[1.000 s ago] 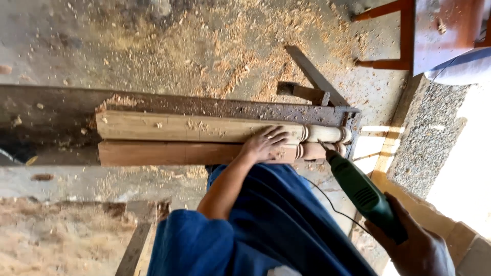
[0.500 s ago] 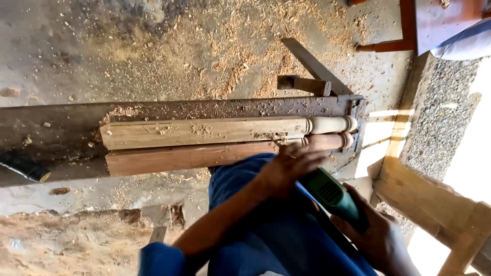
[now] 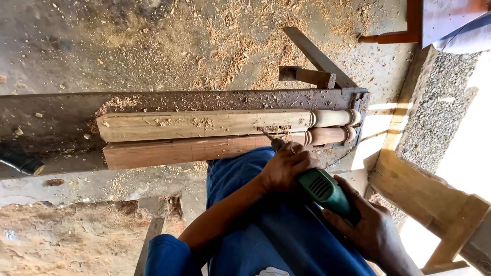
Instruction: The person uses a handheld electric drill to make multiple holes in a wooden plank resting on a workbench. They repeatedly position the drill, create holes, and clear wood shavings with their hand while working on the same plank.
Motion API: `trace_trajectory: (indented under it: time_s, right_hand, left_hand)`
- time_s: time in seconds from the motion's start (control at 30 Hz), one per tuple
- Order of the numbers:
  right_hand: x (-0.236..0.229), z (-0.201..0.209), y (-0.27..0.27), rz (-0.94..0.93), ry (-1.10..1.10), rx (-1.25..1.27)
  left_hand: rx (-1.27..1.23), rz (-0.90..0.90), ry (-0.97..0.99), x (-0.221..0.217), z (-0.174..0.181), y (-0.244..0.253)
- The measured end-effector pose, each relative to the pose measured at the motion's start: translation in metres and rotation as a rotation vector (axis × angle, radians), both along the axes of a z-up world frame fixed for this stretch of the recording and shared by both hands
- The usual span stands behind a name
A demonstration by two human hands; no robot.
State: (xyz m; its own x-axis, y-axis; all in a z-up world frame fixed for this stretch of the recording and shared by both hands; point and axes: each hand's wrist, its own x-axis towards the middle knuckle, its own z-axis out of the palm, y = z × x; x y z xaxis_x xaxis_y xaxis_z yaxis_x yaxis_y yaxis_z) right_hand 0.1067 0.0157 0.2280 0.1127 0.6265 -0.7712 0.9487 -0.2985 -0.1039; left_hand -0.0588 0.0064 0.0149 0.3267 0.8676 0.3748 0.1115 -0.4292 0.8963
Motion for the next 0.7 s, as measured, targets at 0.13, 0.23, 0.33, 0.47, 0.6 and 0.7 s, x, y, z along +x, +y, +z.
trace_trajectory:
  time_s: [0.13, 0.23, 0.33, 0.47, 0.6, 0.7]
  right_hand:
    - [-0.003, -0.001, 0.001, 0.004, -0.001, -0.006]
    - [-0.001, -0.002, 0.002, 0.003, -0.005, -0.016]
    - [0.005, -0.005, 0.002, 0.020, 0.052, 0.046]
    - [0.009, -0.006, 0.005, 0.051, 0.074, 0.039]
    - [0.009, -0.006, 0.005, 0.048, 0.020, 0.005]
    - [0.009, -0.009, 0.005, 0.064, 0.022, 0.023]
  left_hand:
    - [-0.023, 0.004, -0.033, -0.002, 0.004, 0.001]
    - [-0.027, 0.008, -0.012, -0.001, 0.004, 0.003]
    - [0.010, 0.014, -0.011, 0.000, 0.005, 0.009]
    - [0.006, 0.030, -0.015, 0.003, 0.006, 0.008]
    - [0.008, 0.021, 0.000, 0.000, 0.011, 0.011]
    - [0.006, 0.016, 0.030, 0.004, -0.001, 0.004]
